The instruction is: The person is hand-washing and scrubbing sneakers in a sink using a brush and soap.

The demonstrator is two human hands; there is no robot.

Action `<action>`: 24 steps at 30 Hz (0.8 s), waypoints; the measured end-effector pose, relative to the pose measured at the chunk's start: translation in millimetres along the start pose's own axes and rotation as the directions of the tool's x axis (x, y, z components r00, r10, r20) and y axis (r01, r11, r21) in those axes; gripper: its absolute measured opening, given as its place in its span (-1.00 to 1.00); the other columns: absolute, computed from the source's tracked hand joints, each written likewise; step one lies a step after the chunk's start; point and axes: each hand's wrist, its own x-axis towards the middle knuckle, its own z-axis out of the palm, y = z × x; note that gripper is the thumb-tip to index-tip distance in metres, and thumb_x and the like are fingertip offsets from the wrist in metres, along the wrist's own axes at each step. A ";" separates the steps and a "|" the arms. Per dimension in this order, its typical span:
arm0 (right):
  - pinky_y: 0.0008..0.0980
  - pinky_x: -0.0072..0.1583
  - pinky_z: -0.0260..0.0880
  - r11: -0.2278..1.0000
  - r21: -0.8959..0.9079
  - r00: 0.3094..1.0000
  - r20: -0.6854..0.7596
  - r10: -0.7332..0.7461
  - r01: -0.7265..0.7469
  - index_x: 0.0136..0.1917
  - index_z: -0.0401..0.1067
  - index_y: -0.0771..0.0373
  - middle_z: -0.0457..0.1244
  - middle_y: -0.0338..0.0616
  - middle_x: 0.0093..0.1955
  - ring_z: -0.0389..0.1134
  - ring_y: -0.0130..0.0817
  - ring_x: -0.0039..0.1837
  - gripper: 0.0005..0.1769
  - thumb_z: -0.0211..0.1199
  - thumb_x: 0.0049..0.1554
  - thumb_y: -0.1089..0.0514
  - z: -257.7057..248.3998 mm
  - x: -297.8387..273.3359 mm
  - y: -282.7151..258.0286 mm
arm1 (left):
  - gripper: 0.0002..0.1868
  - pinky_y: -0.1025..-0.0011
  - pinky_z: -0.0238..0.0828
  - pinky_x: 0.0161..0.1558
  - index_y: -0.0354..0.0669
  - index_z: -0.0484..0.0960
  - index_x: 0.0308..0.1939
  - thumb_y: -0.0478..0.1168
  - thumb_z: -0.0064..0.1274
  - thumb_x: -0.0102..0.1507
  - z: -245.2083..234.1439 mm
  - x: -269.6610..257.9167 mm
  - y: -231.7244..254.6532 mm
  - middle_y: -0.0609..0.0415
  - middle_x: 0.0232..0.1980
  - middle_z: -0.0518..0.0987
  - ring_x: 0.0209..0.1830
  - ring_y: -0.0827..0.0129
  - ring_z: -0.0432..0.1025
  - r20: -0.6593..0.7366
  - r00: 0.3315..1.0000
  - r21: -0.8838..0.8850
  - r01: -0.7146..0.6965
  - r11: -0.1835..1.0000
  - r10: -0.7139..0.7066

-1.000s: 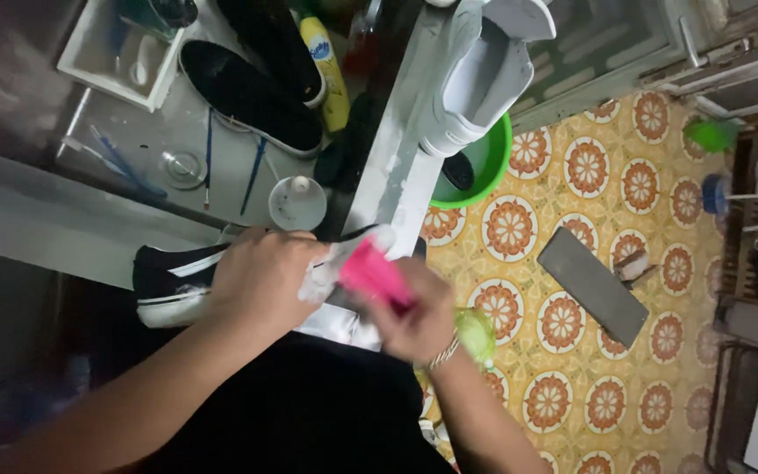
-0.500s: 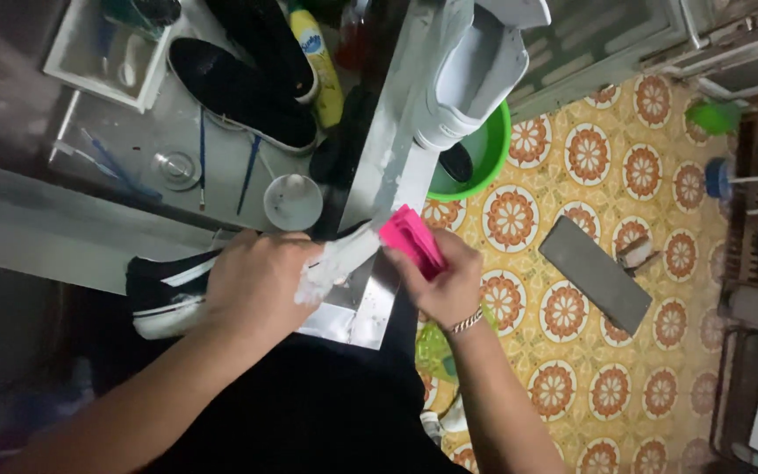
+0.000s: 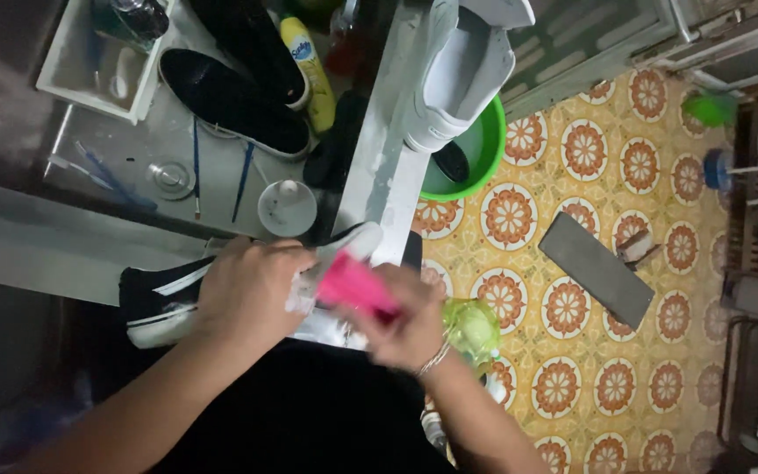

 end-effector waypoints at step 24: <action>-0.44 -0.27 0.31 0.941 -0.082 0.945 -0.021 0.326 -0.327 -0.10 0.61 0.28 0.36 -0.17 -0.35 0.34 -0.42 -0.35 -0.73 0.52 0.01 0.07 -21.1 -8.7 21.8 | -0.41 0.16 0.29 -0.02 -0.02 0.66 -0.06 -0.22 0.39 -0.20 -6.0 -1.3 16.6 0.13 -0.12 0.61 -0.08 0.21 0.51 0.108 0.981 0.055 -0.165 0.985 0.159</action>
